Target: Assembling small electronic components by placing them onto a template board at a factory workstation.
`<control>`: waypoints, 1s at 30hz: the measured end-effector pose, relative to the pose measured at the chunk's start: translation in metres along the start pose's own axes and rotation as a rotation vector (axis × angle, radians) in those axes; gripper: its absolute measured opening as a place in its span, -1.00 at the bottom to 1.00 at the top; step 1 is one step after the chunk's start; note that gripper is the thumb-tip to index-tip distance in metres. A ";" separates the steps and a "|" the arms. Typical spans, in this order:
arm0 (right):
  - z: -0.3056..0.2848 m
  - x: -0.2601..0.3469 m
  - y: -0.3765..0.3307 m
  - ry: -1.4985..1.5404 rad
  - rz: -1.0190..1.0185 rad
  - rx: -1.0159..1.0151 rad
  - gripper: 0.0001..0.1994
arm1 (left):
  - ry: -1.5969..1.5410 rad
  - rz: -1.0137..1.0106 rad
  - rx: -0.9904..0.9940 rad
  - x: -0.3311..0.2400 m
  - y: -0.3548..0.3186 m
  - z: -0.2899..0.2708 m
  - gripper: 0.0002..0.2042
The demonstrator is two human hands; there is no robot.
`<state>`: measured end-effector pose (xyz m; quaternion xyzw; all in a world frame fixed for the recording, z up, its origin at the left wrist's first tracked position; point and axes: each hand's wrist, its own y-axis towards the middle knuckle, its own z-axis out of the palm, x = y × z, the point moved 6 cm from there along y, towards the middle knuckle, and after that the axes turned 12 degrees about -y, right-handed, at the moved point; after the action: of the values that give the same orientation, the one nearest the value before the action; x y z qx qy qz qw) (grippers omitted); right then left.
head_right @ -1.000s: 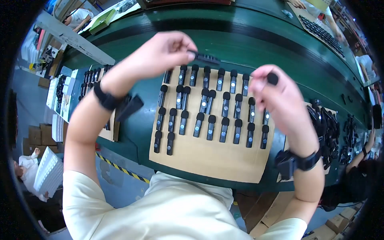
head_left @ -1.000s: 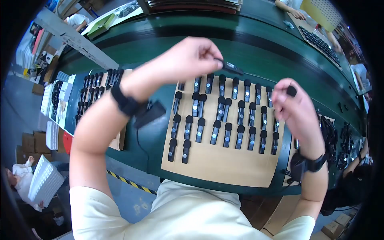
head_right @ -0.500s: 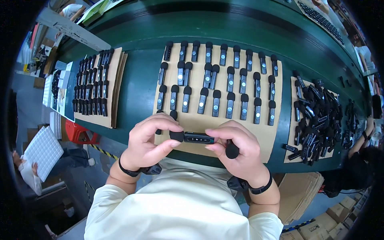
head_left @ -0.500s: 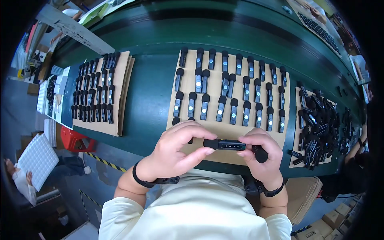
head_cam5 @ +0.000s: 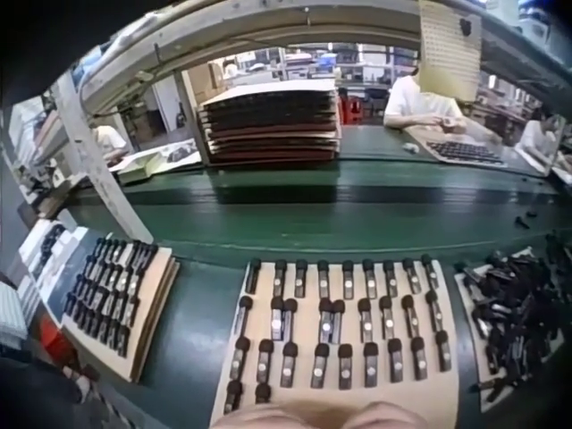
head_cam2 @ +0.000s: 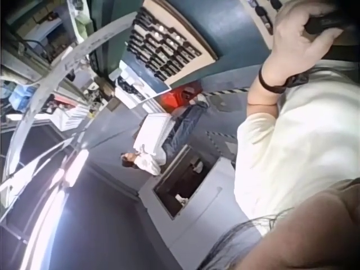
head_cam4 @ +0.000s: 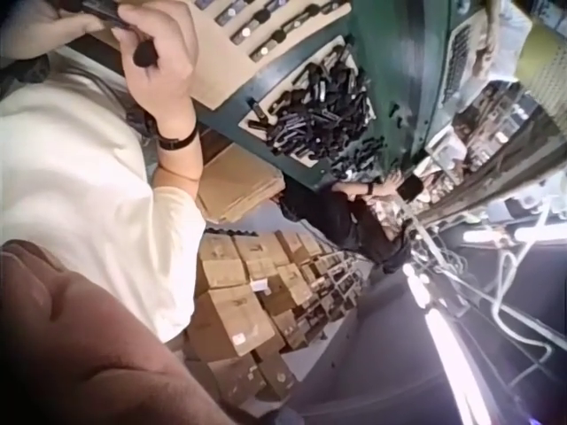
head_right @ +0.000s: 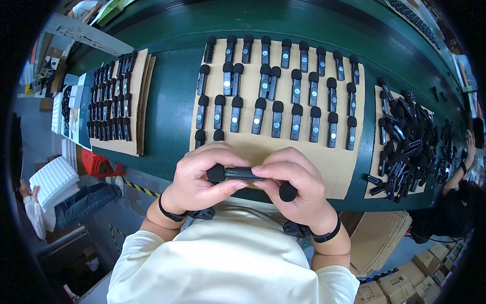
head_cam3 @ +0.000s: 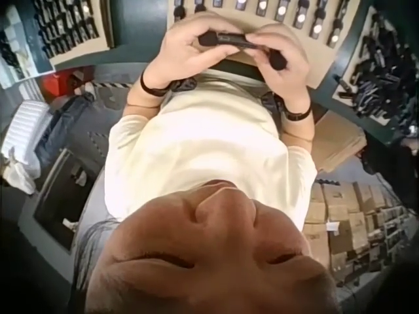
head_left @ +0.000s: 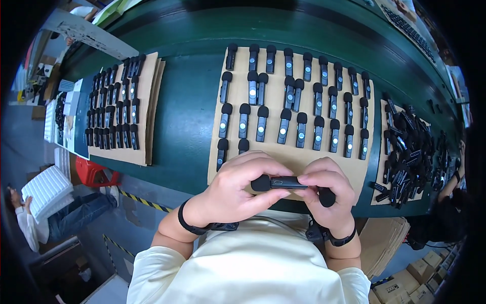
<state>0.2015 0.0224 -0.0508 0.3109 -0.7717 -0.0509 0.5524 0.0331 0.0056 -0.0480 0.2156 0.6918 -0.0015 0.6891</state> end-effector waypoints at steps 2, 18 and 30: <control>0.000 0.000 0.000 0.012 -0.013 -0.007 -0.69 | 0.009 0.038 0.014 0.001 0.002 0.001 -0.72; 0.019 0.003 -0.001 -0.225 -0.180 0.083 -0.70 | 0.214 0.070 -0.114 0.000 -0.016 -0.033 -0.76; 0.064 -0.008 -0.026 -0.763 -0.352 0.271 -0.77 | 0.364 -0.029 -0.447 0.033 -0.054 -0.080 -0.83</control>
<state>0.1574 -0.0106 -0.0928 0.4663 -0.8554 -0.1538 0.1651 -0.0582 -0.0098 -0.0911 0.0452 0.7902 0.1799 0.5841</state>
